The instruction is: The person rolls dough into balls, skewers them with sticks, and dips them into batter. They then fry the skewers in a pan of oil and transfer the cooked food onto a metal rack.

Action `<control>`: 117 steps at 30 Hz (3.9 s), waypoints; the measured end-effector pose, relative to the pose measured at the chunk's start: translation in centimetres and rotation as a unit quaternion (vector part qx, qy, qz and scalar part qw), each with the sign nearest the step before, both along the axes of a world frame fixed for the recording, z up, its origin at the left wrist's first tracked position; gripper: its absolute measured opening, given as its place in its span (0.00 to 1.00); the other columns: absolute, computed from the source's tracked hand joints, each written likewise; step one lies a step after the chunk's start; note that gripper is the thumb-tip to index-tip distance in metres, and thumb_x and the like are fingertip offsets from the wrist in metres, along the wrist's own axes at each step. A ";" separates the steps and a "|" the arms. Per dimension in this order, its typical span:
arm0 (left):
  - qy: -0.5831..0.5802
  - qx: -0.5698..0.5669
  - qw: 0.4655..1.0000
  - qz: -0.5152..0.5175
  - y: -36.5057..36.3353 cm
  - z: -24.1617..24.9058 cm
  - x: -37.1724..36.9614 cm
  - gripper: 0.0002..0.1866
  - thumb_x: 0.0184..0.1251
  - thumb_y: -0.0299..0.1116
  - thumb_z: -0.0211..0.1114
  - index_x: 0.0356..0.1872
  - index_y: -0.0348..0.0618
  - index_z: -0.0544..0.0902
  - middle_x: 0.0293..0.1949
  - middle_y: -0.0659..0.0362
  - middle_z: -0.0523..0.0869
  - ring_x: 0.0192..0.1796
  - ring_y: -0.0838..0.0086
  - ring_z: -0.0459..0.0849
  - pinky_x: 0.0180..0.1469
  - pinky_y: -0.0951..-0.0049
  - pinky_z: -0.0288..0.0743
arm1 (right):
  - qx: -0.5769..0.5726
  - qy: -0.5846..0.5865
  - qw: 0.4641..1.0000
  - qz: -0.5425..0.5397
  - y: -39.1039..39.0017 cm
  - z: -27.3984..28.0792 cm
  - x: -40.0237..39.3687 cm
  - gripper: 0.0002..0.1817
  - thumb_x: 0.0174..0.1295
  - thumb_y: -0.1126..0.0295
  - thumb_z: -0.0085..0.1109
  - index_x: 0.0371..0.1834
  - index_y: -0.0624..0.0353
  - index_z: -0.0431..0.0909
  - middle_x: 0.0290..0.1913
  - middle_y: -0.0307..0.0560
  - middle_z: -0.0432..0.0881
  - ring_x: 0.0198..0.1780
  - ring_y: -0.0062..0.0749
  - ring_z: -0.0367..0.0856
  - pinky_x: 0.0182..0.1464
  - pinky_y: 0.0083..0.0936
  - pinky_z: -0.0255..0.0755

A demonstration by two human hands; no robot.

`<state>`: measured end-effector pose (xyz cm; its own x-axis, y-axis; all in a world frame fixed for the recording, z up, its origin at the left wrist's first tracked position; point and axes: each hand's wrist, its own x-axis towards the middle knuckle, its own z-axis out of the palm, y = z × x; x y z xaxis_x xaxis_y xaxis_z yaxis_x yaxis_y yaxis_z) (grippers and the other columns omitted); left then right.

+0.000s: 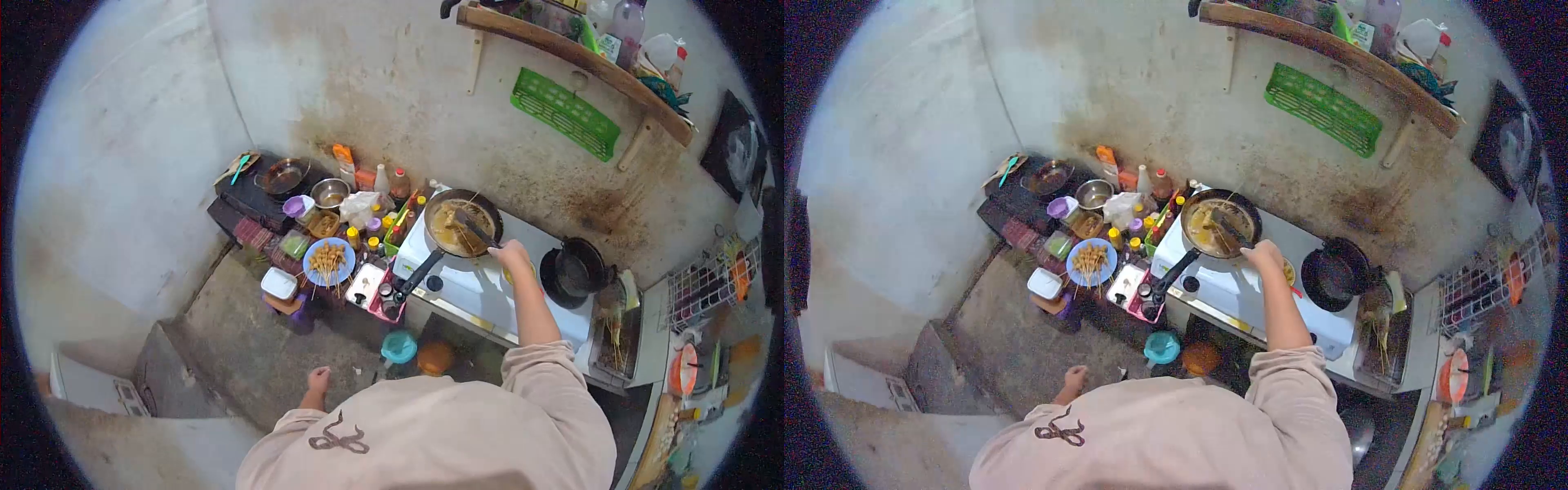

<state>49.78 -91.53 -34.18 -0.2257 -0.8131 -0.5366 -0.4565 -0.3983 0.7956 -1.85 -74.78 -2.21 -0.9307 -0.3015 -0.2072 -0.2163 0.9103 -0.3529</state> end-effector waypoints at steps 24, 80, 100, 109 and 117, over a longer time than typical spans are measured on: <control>0.012 -0.001 0.991 -0.133 -5.0 -1.7 -2.4 0.10 0.49 0.33 0.62 0.32 0.39 0.80 0.27 0.61 0.80 0.27 0.78 0.76 0.30 0.77 0.71 | 0.171 0.334 0.877 0.300 -2.1 2.3 1.8 0.07 0.37 0.68 0.59 0.22 0.58 0.78 0.27 0.52 0.78 0.32 0.44 0.79 0.31 0.34 0.72; -0.031 -0.040 0.930 -0.365 -6.8 -8.0 1.0 0.11 0.51 0.36 0.60 0.32 0.39 0.80 0.25 0.60 0.80 0.27 0.77 0.77 0.31 0.78 0.71 | 0.177 0.459 0.830 0.264 2.8 2.9 1.3 0.11 0.46 0.67 0.49 0.28 0.64 0.75 0.28 0.49 0.74 0.30 0.39 0.74 0.29 0.33 0.64; -0.038 -0.005 0.891 -0.451 -2.1 -8.3 -9.8 0.19 0.48 0.49 0.60 0.29 0.41 0.80 0.28 0.54 0.82 0.32 0.69 0.80 0.34 0.71 0.72 | -0.422 -0.181 0.833 -0.309 40.5 12.7 3.2 0.13 0.48 0.59 0.61 0.24 0.57 0.75 0.17 0.37 0.74 0.08 0.15 0.63 0.08 0.13 0.56; -0.128 -0.011 0.881 -0.456 11.6 -5.7 -11.9 0.19 0.49 0.48 0.60 0.28 0.40 0.80 0.28 0.52 0.82 0.31 0.62 0.80 0.33 0.66 0.72 | -0.144 -0.192 0.870 -0.430 60.8 1.6 0.2 0.14 0.47 0.57 0.63 0.19 0.55 0.72 0.15 0.35 0.71 0.10 0.19 0.62 0.12 0.20 0.56; -0.188 -0.142 0.842 -0.485 22.1 3.2 -14.1 0.17 0.49 0.46 0.62 0.28 0.40 0.80 0.27 0.53 0.82 0.31 0.62 0.80 0.34 0.66 0.71 | -0.063 -0.240 0.907 -0.342 62.7 -1.1 -7.2 0.21 0.49 0.52 0.59 0.12 0.56 0.70 0.10 0.41 0.66 0.09 0.26 0.60 0.12 0.25 0.55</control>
